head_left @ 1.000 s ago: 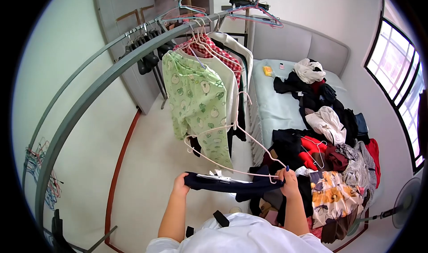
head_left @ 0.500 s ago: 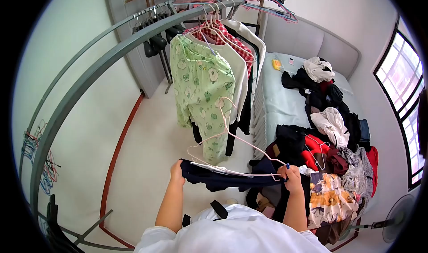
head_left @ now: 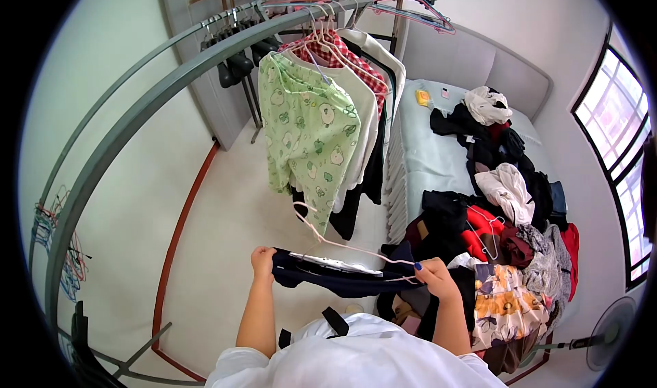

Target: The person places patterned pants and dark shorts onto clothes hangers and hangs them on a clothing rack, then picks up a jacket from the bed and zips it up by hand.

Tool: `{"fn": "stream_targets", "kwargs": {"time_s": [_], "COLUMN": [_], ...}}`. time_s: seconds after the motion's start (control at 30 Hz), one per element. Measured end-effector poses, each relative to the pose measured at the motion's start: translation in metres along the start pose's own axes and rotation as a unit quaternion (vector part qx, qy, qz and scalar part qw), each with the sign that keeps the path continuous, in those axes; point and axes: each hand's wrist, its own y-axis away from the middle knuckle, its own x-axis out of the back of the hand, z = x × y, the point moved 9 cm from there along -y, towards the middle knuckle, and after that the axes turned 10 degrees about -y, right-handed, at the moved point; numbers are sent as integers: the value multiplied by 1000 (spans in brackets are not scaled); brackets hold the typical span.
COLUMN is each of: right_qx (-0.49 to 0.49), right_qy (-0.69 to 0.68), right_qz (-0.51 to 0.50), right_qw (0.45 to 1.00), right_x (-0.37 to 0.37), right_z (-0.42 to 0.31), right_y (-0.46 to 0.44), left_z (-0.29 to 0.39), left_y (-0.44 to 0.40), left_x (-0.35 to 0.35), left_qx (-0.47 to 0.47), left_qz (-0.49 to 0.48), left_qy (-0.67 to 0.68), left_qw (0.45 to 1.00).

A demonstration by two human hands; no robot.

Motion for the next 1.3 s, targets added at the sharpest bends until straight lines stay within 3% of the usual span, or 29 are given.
{"fn": "stream_targets", "kwargs": {"time_s": [0.17,0.37,0.53,0.63,0.7,0.73,0.8,0.93,1.0,1.3], "right_qx": [-37,-28,-12,0,12,20,29,19,-7,-69], "right_qy": [-10,31,27,7,-2,-3,-2,12,19,4], "right_qz": [-28,-37,-17,-17,-16,-11,-1,37,56,179], "right_qw": [999,998,999,1000,1000,1000,1000,999,998,981], "right_x": [-14,-30,-28,-29,-28,-26,-21,-7,-1,22], "right_z": [10,8,16,15,12,8,5,11,19,53], "right_y": [0,-7,-3,-1,0,0,0,5,7,14], "left_z": [12,43,63,71,123,126,103,89,85,94], "left_y": [4,33,43,38,66,70,59,67,69,92], "left_x": [-7,-51,-56,-57,-48,-45,-56,-56,-54,-53], "left_qx": [-26,-38,-61,-144,-458,-459,-298,-286,-257,-283], "left_qz": [-53,-190,-170,-142,14,12,-131,-172,-190,-234], "left_qy": [-30,-33,-24,-92,-146,-147,-218,-190,-85,-175], "left_qw": [998,981,983,975,877,876,920,923,944,914]}}
